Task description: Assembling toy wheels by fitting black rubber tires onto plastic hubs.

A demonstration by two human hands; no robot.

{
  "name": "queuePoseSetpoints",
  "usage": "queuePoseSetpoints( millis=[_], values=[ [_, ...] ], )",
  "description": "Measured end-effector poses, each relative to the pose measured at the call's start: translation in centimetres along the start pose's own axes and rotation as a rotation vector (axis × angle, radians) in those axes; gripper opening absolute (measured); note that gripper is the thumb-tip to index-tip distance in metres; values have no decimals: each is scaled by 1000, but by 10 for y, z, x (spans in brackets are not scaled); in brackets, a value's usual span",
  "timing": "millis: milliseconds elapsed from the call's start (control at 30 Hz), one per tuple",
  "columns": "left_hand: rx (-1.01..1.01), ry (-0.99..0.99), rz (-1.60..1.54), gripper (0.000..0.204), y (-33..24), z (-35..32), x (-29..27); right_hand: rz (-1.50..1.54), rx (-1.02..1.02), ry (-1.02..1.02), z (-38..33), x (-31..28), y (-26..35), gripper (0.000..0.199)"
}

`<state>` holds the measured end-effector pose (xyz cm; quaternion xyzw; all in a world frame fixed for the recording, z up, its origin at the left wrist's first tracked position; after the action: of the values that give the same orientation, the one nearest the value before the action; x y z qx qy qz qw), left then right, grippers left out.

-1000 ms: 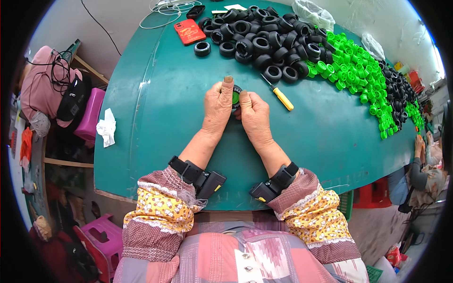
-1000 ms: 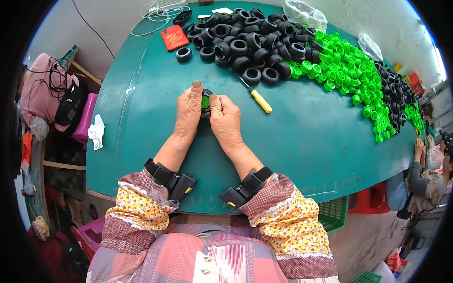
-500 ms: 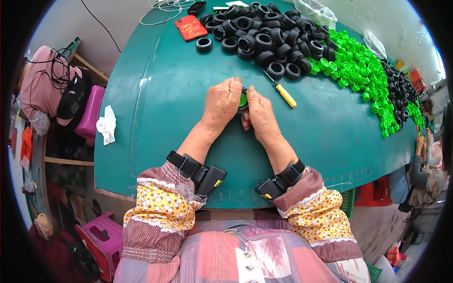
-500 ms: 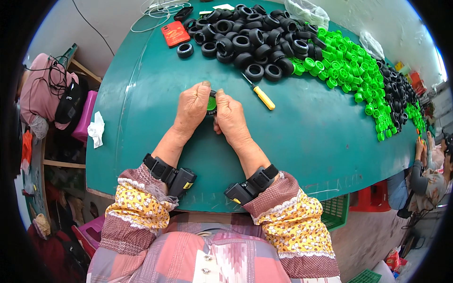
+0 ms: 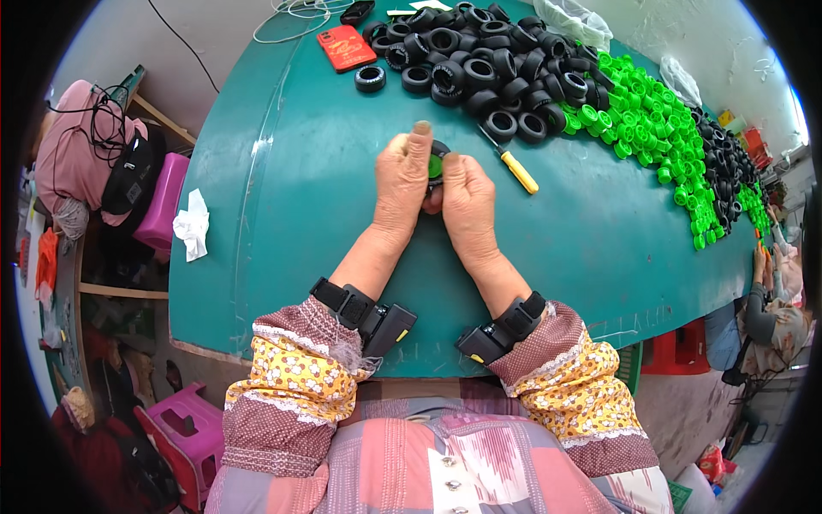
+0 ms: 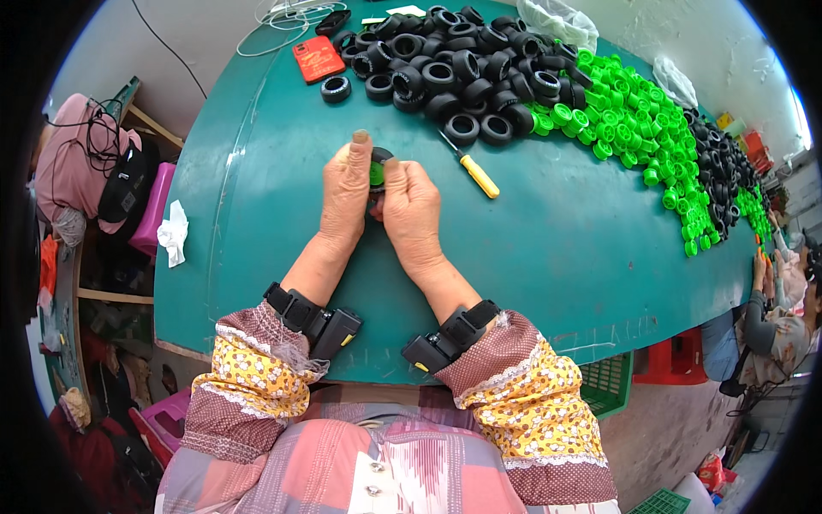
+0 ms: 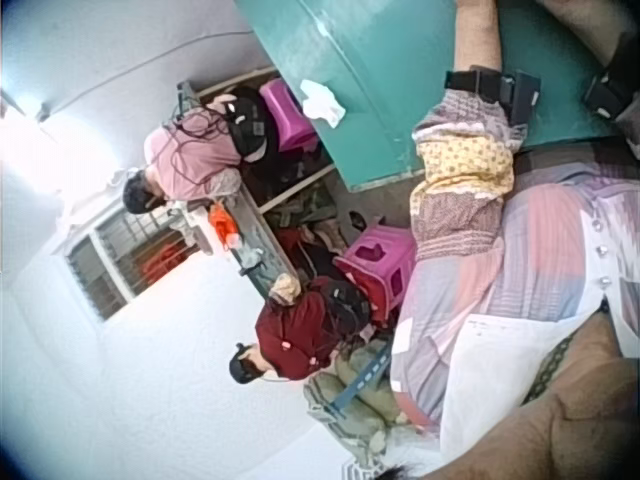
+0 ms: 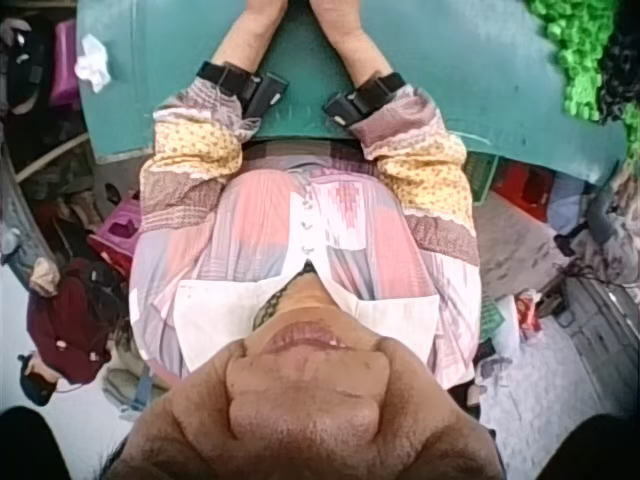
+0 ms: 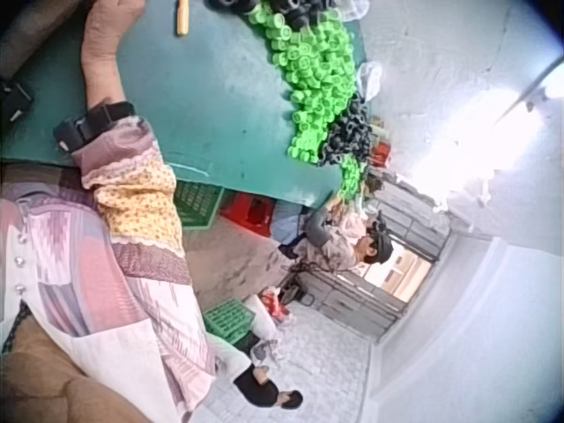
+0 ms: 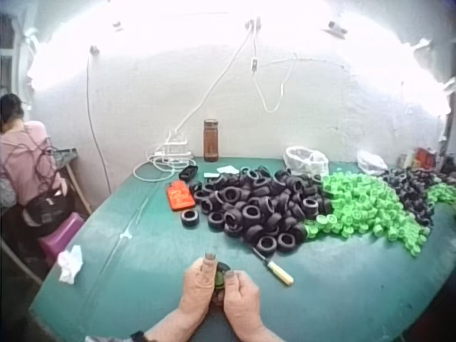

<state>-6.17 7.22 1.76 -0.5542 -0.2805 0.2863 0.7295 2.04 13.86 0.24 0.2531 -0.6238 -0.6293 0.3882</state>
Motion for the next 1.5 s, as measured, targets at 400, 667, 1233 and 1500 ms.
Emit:
queuePoseSetpoints(
  millis=[400, 667, 1233, 1500],
  values=[
    [150, -21, 296, 47, -2, 6, -12, -299, 51, 95, 0, 0, -8, 39],
    [118, 3, 473, 46, -3, 4, -4, -426, 32, 15, 5, -2, -2, 43],
    [167, 15, 392, 43, 4, 10, -3, -105, 293, 140, 2, -5, -13, 42],
    [26, -68, 131, 42, 19, 3, -6, 114, 163, 44, -1, 3, -10, 29]
  ],
)
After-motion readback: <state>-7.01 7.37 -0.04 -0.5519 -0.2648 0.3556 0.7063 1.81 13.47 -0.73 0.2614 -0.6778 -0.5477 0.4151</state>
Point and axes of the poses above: each hand's wrist, its own z-axis towards the middle knuckle, its own x-axis out of the palm, y = z × x, the point moved 8 cm from there along z, towards the middle knuckle, and after that the axes turned 9 degrees about y, right-handed, at the moved point
